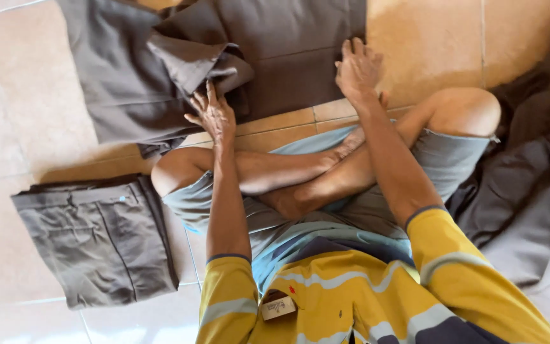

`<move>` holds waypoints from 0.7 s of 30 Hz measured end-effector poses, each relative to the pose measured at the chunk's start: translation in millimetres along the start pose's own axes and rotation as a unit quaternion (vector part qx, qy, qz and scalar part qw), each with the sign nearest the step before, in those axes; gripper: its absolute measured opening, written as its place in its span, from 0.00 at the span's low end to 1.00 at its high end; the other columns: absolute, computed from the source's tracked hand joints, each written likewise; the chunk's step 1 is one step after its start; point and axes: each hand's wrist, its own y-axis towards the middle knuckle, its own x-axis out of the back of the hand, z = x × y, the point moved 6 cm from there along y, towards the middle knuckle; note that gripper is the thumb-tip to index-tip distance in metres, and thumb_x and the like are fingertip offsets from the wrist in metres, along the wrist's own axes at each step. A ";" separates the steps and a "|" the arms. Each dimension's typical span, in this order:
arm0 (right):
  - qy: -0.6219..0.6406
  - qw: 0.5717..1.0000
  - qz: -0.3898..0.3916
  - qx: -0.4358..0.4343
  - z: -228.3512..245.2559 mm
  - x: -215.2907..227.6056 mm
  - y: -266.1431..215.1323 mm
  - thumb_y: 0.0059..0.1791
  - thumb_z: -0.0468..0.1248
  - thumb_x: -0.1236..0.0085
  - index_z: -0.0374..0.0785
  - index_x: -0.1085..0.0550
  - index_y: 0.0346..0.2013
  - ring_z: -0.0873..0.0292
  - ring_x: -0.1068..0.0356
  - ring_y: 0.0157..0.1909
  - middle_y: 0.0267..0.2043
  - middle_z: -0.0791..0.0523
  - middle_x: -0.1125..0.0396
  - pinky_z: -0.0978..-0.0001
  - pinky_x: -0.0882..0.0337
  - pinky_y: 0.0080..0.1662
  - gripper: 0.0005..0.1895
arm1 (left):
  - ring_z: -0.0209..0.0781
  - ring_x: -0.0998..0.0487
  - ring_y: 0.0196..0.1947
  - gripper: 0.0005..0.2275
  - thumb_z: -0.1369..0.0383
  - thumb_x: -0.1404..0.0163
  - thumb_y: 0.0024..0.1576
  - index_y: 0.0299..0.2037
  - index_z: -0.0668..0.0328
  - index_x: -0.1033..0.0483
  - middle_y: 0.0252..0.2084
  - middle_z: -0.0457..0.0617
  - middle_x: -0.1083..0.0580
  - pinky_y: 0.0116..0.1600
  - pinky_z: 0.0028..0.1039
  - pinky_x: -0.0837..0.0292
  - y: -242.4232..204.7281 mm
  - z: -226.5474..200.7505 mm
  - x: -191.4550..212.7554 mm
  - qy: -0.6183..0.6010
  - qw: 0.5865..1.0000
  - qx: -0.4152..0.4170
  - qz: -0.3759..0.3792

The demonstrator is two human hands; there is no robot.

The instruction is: Folding brown pants into neat rectangles while sitting on the floor.

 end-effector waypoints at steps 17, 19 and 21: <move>0.786 0.420 0.029 -0.452 -29.2 3.2 -28.1 0.25 0.78 0.60 0.43 0.35 0.69 0.44 0.31 0.65 0.70 0.48 0.35 0.48 0.24 0.53 0.66 | 0.57 0.51 0.79 0.37 0.56 0.39 0.57 0.75 0.44 0.45 0.79 0.55 0.51 0.75 0.66 0.62 -115.3 -211.2 14.2 -0.136 0.934 -0.286 0.165; 0.772 0.429 0.023 -0.469 -35.3 37.0 -30.1 0.21 0.79 0.65 0.35 0.33 0.66 0.42 0.31 0.65 0.69 0.45 0.34 0.48 0.24 0.53 0.70 | 0.58 0.48 0.77 0.39 0.56 0.38 0.54 0.75 0.47 0.45 0.77 0.57 0.48 0.73 0.67 0.59 -110.2 -177.4 -1.0 -0.086 0.945 -0.284 0.138; 0.758 0.438 0.017 -0.484 -50.6 30.7 -29.8 0.17 0.80 0.71 0.28 0.31 0.63 0.41 0.31 0.64 0.67 0.43 0.33 0.48 0.24 0.53 0.76 | 0.58 0.45 0.75 0.41 0.56 0.37 0.52 0.74 0.50 0.46 0.75 0.59 0.45 0.72 0.68 0.56 -102.2 -140.6 -4.6 -0.035 0.952 -0.283 0.108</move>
